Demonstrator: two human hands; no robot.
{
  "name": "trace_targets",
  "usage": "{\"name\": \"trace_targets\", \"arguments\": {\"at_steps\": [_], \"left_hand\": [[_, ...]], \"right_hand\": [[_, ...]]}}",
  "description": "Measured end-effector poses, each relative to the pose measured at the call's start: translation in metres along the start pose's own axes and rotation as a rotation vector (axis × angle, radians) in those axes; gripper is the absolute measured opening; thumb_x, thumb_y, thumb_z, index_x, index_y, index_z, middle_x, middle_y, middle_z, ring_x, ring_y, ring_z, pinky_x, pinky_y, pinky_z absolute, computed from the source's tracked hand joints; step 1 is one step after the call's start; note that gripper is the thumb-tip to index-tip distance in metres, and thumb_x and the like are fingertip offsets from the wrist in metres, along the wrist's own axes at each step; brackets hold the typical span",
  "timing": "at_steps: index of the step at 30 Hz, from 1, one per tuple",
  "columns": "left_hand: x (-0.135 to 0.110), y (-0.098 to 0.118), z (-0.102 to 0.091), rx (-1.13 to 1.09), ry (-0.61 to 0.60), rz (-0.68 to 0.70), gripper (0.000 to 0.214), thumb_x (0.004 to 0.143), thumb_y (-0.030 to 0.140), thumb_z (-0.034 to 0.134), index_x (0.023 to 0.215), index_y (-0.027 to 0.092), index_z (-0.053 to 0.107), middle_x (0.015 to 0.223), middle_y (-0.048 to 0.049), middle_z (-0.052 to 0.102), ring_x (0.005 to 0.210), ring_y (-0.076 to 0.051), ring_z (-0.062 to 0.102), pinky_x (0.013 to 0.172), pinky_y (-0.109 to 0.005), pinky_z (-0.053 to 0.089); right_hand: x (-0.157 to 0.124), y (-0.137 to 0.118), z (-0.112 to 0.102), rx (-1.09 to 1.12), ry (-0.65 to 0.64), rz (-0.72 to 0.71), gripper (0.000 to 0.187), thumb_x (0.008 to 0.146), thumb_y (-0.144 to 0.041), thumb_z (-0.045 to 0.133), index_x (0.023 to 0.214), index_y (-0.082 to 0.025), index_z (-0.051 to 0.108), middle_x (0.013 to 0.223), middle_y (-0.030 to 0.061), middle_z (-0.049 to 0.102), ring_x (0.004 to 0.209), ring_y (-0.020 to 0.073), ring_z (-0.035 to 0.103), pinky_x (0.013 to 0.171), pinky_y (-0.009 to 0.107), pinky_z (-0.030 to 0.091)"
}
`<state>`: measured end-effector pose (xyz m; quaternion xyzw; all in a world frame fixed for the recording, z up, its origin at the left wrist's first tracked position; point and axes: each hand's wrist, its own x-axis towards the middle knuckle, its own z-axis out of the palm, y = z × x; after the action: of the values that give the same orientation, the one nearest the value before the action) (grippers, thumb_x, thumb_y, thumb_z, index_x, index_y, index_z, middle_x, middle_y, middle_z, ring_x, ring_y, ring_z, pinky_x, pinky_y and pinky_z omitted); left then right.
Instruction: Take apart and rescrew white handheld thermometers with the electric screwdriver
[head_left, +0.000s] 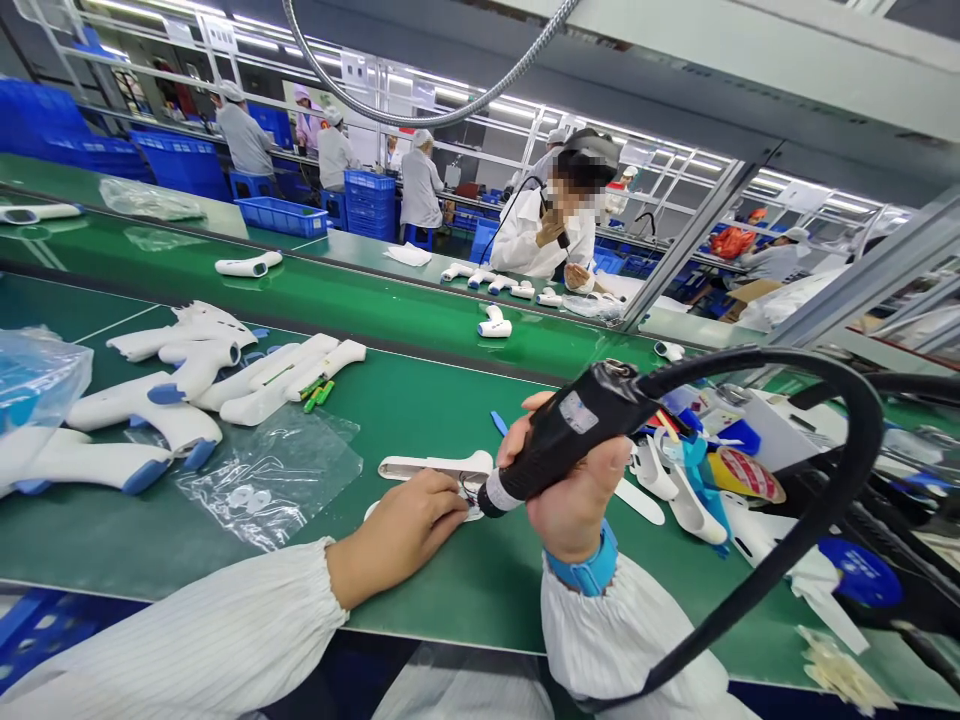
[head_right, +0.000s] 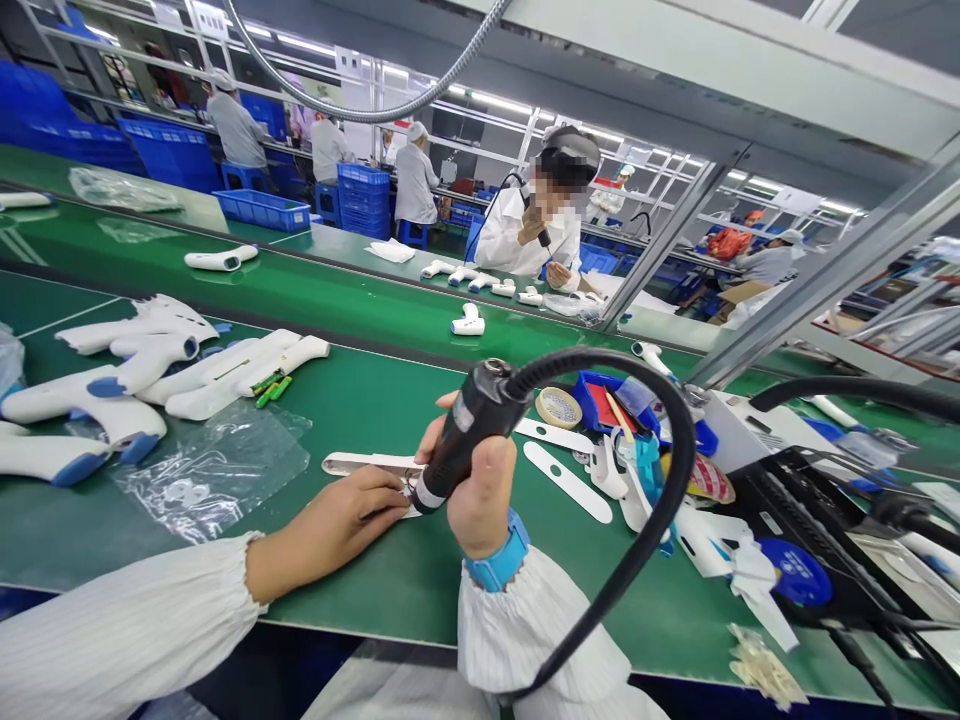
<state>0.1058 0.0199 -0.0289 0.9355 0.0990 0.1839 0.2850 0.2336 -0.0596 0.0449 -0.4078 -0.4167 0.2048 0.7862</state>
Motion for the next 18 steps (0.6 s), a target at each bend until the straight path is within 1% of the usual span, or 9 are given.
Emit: {"name": "trace_targets", "arguments": {"at_steps": [4,7,10,13,15,18], "left_hand": [[-0.001,0.003,-0.003,-0.043,0.099,0.03,0.024,0.088,0.022,0.044,0.101,0.02,0.064,0.101,-0.0062,0.064,0.094,-0.017,0.055,0.084,-0.033,0.045],[-0.001,0.006,-0.006,-0.074,0.148,0.081,0.025,0.089,0.022,0.042,0.104,0.023,0.062,0.106,-0.0062,0.061,0.098,-0.018,0.053,0.085,-0.034,0.044],[0.0,0.007,-0.007,-0.11,0.138,0.087,0.024,0.089,0.022,0.042,0.101,0.023,0.063,0.107,-0.0057,0.061,0.099,-0.018,0.051,0.086,-0.035,0.044],[0.0,0.005,-0.007,-0.132,0.147,0.046,0.02,0.086,0.027,0.049,0.094,0.023,0.066,0.1,-0.0047,0.063,0.095,-0.018,0.053,0.083,-0.034,0.045],[-0.002,0.003,-0.009,-0.113,0.154,0.011,0.017,0.084,0.028,0.052,0.09,0.023,0.067,0.095,-0.0048,0.063,0.092,-0.018,0.054,0.08,-0.034,0.046],[-0.011,0.0,-0.012,-0.033,0.117,0.001,0.019,0.085,0.027,0.05,0.085,0.02,0.067,0.091,-0.0049,0.064,0.088,-0.017,0.055,0.078,-0.033,0.046]], "right_hand": [[0.002,-0.012,0.003,0.015,0.113,-0.051,0.057,0.074,-0.071,0.035,0.089,-0.019,0.054,0.053,-0.0014,0.054,0.043,0.0145,0.05,0.041,0.026,0.037],[0.003,-0.02,0.007,0.038,0.164,-0.042,0.06,0.072,-0.074,0.033,0.088,-0.019,0.054,0.052,-0.0016,0.054,0.042,0.0144,0.049,0.041,0.026,0.037],[0.002,-0.023,0.01,0.063,0.201,-0.028,0.063,0.07,-0.075,0.032,0.086,-0.019,0.054,0.05,-0.0021,0.053,0.041,0.0143,0.048,0.04,0.026,0.037],[0.002,-0.025,0.014,0.081,0.211,-0.028,0.063,0.07,-0.075,0.033,0.086,-0.019,0.054,0.05,-0.0022,0.052,0.04,0.0148,0.048,0.039,0.026,0.036],[0.002,-0.025,0.016,0.085,0.202,-0.027,0.061,0.072,-0.074,0.032,0.087,-0.019,0.054,0.051,-0.0018,0.052,0.041,0.0149,0.048,0.039,0.027,0.036],[0.003,-0.022,0.018,0.073,0.188,-0.038,0.06,0.073,-0.073,0.031,0.088,-0.02,0.054,0.052,-0.0012,0.053,0.042,0.0148,0.049,0.039,0.027,0.037]]}}
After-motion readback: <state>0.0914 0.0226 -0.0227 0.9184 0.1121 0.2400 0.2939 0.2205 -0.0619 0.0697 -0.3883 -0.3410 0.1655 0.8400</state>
